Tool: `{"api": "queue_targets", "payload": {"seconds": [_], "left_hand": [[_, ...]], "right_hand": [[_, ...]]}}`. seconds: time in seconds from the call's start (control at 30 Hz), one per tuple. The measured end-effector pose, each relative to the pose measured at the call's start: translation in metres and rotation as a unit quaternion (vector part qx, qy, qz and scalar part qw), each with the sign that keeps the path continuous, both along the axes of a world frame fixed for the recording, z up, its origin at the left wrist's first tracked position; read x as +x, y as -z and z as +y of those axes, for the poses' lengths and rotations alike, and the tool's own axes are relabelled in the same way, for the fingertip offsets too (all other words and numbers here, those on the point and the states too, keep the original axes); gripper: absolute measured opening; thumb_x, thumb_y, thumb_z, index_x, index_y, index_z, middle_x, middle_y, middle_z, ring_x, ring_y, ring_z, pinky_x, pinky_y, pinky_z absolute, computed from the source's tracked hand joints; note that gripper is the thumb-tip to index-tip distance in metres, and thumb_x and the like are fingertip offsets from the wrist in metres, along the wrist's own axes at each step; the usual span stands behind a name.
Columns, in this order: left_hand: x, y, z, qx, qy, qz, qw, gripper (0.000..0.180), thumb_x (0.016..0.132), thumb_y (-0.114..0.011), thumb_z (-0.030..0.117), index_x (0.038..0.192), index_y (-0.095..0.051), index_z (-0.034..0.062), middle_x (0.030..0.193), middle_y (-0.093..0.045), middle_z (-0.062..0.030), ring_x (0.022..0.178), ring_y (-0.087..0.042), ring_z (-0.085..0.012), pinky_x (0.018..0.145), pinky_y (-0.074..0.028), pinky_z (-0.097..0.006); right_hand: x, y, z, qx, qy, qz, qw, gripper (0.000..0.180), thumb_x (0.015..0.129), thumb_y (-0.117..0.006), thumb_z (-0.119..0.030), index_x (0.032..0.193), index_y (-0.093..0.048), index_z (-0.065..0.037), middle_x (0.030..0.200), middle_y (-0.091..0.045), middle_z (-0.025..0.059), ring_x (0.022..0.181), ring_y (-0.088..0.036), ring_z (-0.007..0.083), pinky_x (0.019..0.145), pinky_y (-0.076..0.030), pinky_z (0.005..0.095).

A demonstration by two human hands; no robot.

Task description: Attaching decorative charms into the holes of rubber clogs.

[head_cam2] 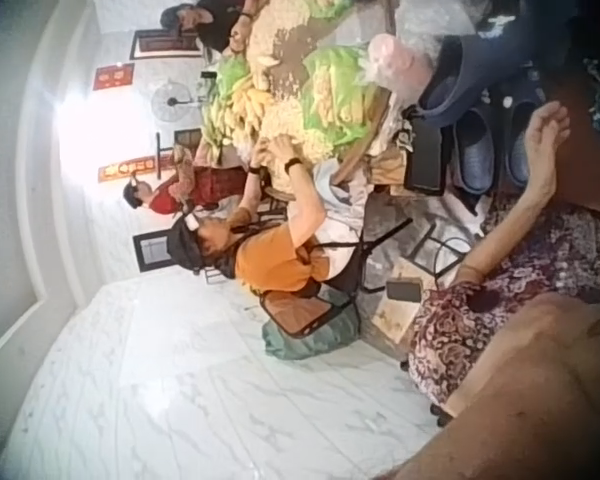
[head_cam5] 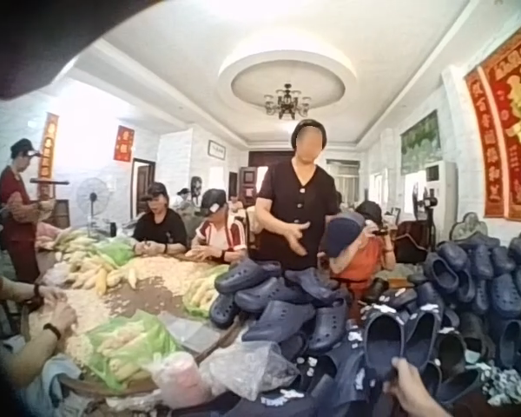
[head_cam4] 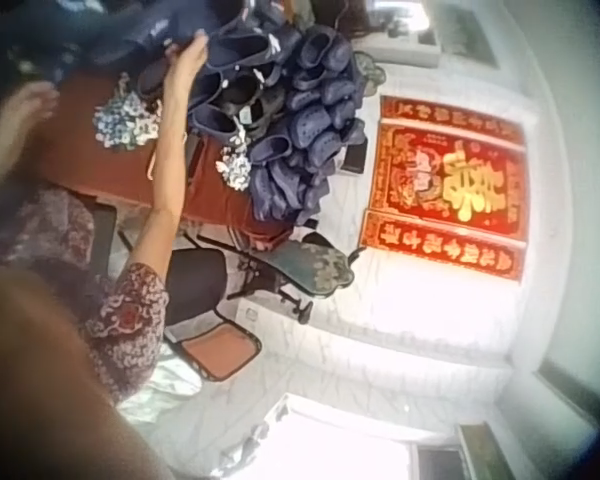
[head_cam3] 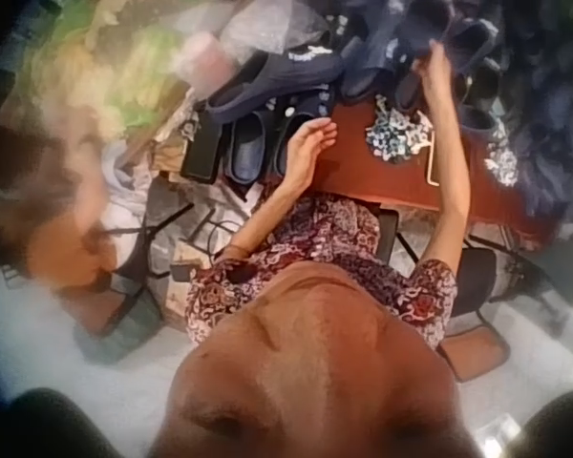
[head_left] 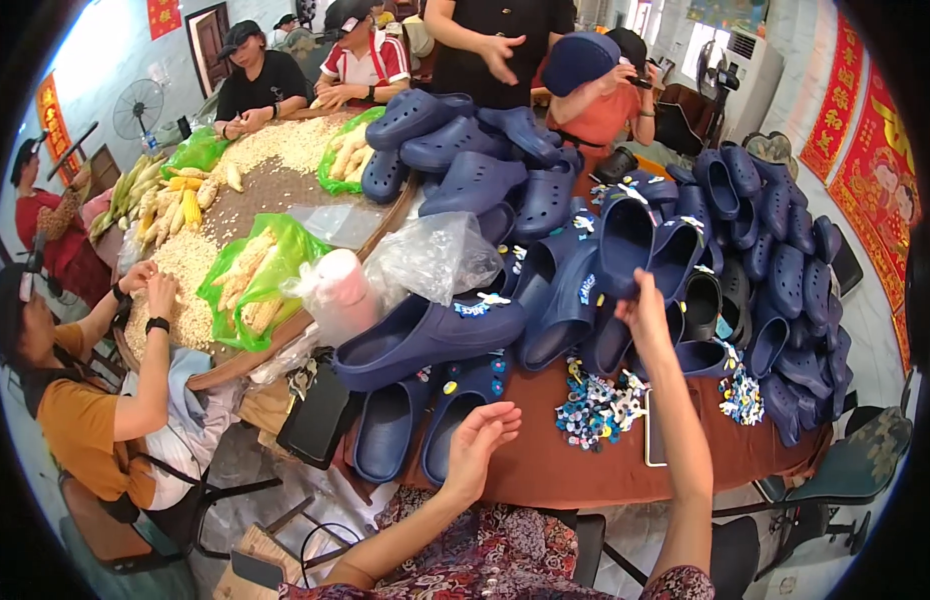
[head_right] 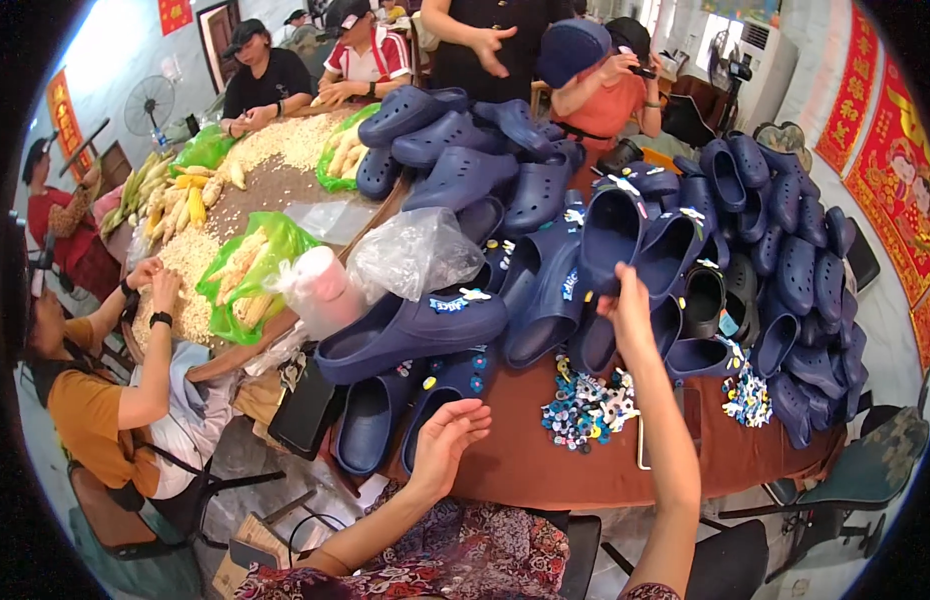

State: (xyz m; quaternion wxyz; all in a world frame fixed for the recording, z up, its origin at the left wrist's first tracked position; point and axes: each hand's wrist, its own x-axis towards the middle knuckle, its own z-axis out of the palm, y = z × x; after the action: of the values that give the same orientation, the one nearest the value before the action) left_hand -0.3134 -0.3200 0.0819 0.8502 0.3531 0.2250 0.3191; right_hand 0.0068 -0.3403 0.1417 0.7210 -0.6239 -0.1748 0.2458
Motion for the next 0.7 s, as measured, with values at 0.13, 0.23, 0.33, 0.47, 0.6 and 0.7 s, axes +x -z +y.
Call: {"api": "queue_targets", "payload": {"seconds": [0.13,0.23,0.33,0.47,0.6,0.7], "left_hand": [[-0.003,0.005,-0.003,0.030,0.023,0.015,0.999,0.027,0.095,-0.047,0.008,0.120,-0.055,0.0003,0.116,-0.061,-0.0111,0.106,-0.059,-0.0179,0.092,-0.047,-0.030],[-0.004,0.010,-0.006,0.066,0.026,0.039,0.997,0.027,0.095,-0.047,0.007,0.119,-0.055,-0.0007,0.115,-0.061,-0.0108,0.106,-0.059,-0.0173,0.092,-0.046,-0.029],[-0.006,0.020,-0.010,0.141,0.021,0.072,0.987,0.026,0.094,-0.047,0.005,0.117,-0.056,-0.0019,0.113,-0.062,-0.0097,0.104,-0.059,-0.0159,0.090,-0.046,-0.028],[-0.008,0.040,-0.019,0.242,0.021,0.123,0.962,0.024,0.092,-0.049,0.003,0.114,-0.059,-0.0006,0.109,-0.063,-0.0074,0.100,-0.060,-0.0137,0.085,-0.048,-0.026],[-0.011,0.039,-0.026,0.325,0.041,0.168,0.930,0.024,0.090,-0.051,0.003,0.112,-0.062,0.0008,0.106,-0.063,-0.0090,0.102,-0.059,-0.0142,0.087,-0.047,-0.027],[-0.011,0.047,-0.035,0.460,0.025,0.185,0.868,0.025,0.085,-0.054,0.004,0.108,-0.063,0.0040,0.107,-0.063,-0.0113,0.097,-0.061,-0.0248,0.084,-0.048,-0.033]], "right_hand": [[0.058,0.005,0.036,0.040,0.007,0.146,0.988,0.036,0.082,-0.060,-0.047,0.087,-0.054,-0.011,0.069,-0.050,0.0017,0.058,-0.051,0.0139,0.055,-0.044,0.0300],[0.080,0.018,0.049,0.038,0.025,0.180,0.983,0.039,0.082,-0.062,-0.046,0.091,-0.053,-0.010,0.076,-0.050,0.0047,0.065,-0.052,0.0152,0.058,-0.045,0.0295],[0.086,0.027,0.055,0.083,0.018,0.244,0.966,0.039,0.086,-0.062,-0.043,0.097,-0.052,-0.007,0.085,-0.052,0.0076,0.072,-0.054,0.0166,0.061,-0.048,0.0311],[0.072,0.028,0.052,0.067,0.022,0.194,0.979,0.037,0.091,-0.061,-0.035,0.107,-0.050,-0.003,0.098,-0.056,0.0101,0.084,-0.058,0.0181,0.068,-0.050,0.0309],[0.022,0.016,0.034,-0.015,0.045,-0.008,0.999,0.040,0.091,-0.059,-0.028,0.118,-0.048,-0.001,0.096,-0.056,0.0058,0.085,-0.056,0.0127,0.070,-0.048,0.0256],[-0.023,0.005,0.032,-0.009,0.021,-0.138,0.990,0.026,0.091,-0.056,-0.016,0.115,-0.055,-0.005,0.088,-0.056,-0.0010,0.078,-0.052,0.0063,0.065,-0.044,0.0211]]}}
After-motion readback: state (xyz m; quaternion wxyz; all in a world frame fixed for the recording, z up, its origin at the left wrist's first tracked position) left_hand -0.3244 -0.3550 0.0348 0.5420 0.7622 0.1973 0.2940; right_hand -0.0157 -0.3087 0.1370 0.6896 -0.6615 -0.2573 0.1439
